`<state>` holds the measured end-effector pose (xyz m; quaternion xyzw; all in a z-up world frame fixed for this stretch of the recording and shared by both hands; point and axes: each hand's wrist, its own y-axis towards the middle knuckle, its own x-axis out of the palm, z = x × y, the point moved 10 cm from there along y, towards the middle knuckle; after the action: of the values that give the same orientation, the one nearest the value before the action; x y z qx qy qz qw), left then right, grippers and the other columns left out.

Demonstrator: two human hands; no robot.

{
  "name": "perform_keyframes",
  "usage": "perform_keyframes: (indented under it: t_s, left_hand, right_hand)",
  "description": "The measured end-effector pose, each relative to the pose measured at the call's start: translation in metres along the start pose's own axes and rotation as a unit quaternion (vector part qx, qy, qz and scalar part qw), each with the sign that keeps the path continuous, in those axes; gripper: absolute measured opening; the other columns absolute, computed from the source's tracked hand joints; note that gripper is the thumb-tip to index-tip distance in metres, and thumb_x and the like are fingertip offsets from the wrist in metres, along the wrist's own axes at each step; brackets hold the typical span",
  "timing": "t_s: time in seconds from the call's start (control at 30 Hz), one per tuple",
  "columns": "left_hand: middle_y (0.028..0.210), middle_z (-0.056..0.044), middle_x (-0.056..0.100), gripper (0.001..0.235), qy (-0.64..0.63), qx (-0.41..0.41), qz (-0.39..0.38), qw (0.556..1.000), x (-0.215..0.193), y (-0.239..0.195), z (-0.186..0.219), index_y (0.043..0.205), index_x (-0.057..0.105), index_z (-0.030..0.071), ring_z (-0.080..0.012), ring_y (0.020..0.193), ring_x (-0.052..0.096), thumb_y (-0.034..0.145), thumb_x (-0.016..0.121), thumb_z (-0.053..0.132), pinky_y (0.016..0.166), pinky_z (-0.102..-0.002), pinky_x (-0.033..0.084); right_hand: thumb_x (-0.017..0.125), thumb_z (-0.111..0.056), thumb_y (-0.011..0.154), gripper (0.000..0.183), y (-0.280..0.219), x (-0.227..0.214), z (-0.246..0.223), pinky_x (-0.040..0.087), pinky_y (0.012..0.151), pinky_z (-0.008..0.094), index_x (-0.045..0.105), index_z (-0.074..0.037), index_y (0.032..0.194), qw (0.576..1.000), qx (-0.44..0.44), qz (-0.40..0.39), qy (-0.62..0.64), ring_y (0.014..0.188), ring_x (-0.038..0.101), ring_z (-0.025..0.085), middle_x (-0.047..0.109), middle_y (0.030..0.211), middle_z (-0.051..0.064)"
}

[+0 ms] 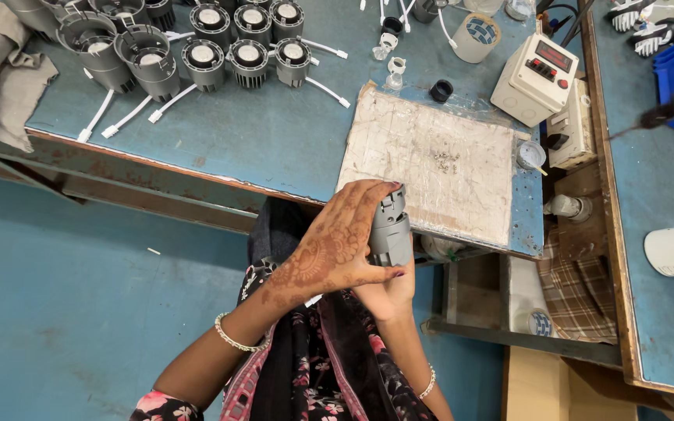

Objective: The person assembles LED light fixtures by inserting LED modules into gray housings, securing them with screws using a green electric screwdriver, and placing completed units on the table. The process is repeated for multiple units.

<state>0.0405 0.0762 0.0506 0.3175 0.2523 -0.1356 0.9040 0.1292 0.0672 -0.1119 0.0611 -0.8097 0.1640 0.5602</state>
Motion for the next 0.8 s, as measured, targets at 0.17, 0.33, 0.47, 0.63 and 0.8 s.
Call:
perform_keyframes:
  t_s: [0.17,0.33,0.47,0.63,0.8]
  left_hand:
    - [0.110,-0.013,0.068,0.071,-0.182,-0.139,-0.033,0.973,0.002,0.008,-0.035,0.140,0.057,0.014,-0.0231,0.093,0.068,0.080,0.078,0.047,0.093,-0.037,0.057]
    - [0.078,-0.012,0.074,0.036,-0.262,-0.317,-0.004,0.911,0.019,-0.002,-0.081,0.106,0.076,0.007,-0.0164,0.066,0.068,0.090,0.070,0.039,0.066,-0.036,0.059]
    - [0.083,-0.006,0.076,0.036,-0.234,-0.213,0.064,0.947,0.019,0.015,-0.092,0.101,0.077,0.003,-0.0075,0.076,0.065,0.092,0.072,0.037,0.072,-0.029,0.055]
    - [0.077,-0.007,0.074,0.036,-0.217,-0.233,0.069,0.945,0.041,0.030,-0.129,0.099,0.078,0.003,-0.0087,0.073,0.063,0.092,0.072,0.038,0.070,-0.030,0.055]
    - [0.079,-0.007,0.074,0.039,-0.171,-0.175,0.088,0.966,0.058,0.051,-0.152,0.097,0.077,0.001,-0.0119,0.071,0.064,0.093,0.073,0.040,0.071,-0.030,0.053]
  right_hand:
    - [0.032,-0.059,0.108,0.062,0.004,0.009,0.002,0.046,0.089,0.038,0.057,-0.006,0.130,0.994,0.017,-0.093,0.049,0.086,0.052,0.021,0.057,0.095,0.011]
    - [0.031,-0.056,0.110,0.062,0.005,0.023,0.005,0.044,0.085,0.035,0.057,-0.001,0.122,0.988,0.028,-0.151,0.027,0.084,0.052,0.020,0.057,0.097,0.012]
    - [0.031,-0.055,0.106,0.062,0.023,0.000,-0.008,0.047,0.089,0.040,0.057,-0.002,0.124,0.997,0.005,-0.066,-0.025,0.093,0.058,0.025,0.062,0.107,0.014]
    - [0.043,-0.040,0.107,0.045,0.048,-0.049,-0.059,0.048,0.089,0.037,0.056,-0.007,0.133,0.983,-0.050,0.061,-0.163,0.104,0.063,0.022,0.066,0.120,0.009]
    - [0.052,-0.030,0.108,0.041,0.067,-0.058,-0.119,0.056,0.087,0.029,0.065,0.003,0.128,0.888,-0.138,0.094,-0.428,0.100,0.066,0.015,0.071,0.115,0.008]
